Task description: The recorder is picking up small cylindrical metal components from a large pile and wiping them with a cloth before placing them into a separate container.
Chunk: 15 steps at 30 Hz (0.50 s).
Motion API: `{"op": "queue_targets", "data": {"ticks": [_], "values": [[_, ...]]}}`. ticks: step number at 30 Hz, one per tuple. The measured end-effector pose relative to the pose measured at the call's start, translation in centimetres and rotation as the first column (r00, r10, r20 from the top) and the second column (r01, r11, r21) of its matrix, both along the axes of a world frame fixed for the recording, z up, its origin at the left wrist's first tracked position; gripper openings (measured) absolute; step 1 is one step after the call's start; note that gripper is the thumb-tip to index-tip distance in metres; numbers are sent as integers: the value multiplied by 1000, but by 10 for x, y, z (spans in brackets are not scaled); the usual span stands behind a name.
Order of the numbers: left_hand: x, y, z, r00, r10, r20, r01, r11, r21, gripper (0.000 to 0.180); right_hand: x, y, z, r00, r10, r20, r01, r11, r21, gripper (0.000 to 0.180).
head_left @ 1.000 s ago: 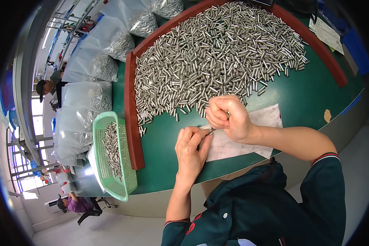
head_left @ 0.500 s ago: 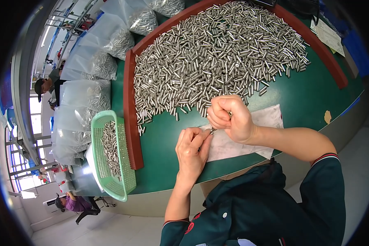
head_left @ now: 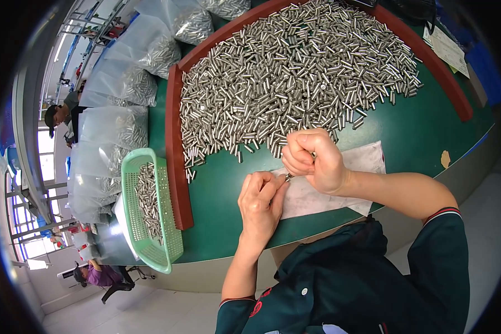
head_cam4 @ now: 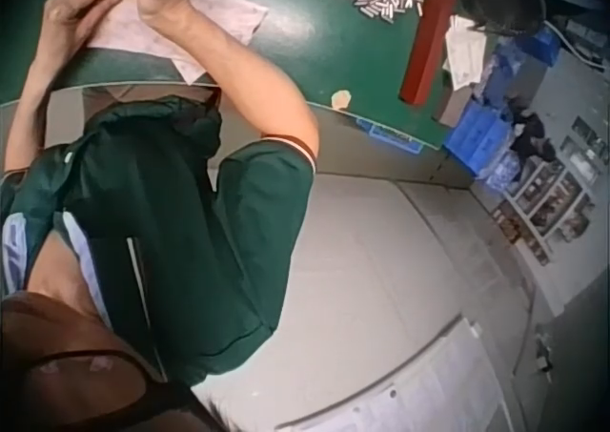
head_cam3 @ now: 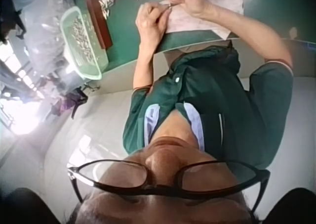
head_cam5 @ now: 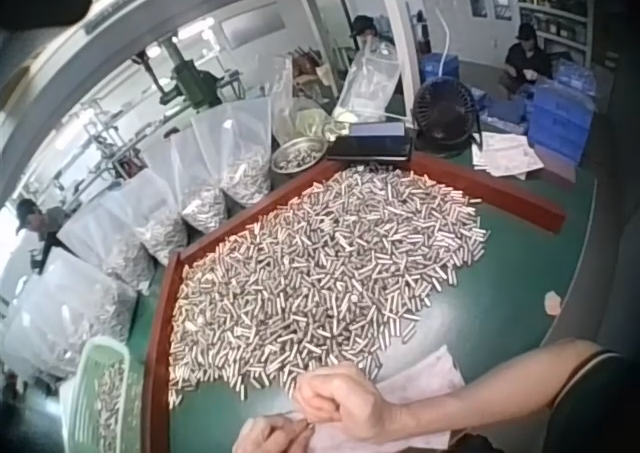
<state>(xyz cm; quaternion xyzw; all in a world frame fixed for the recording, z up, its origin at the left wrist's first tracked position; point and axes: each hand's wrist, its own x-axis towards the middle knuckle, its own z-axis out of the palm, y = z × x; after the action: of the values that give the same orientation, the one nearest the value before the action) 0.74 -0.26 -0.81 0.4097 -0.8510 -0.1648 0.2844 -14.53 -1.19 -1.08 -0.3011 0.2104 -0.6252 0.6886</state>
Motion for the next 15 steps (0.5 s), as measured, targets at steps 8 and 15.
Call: {"op": "queue_targets", "data": {"ticks": [8, 15], "values": [[-5, -1, 10, 972, -85, 220, 107, 990, -91, 18, 1, 4, 6, 993, -10, -116, 5, 999, -43, 33], [-7, -15, 12, 944, -139, 301, 175, 980, -97, 12, -4, 4, 10, 997, -53, -65, 48, 996, -75, 33]]}}
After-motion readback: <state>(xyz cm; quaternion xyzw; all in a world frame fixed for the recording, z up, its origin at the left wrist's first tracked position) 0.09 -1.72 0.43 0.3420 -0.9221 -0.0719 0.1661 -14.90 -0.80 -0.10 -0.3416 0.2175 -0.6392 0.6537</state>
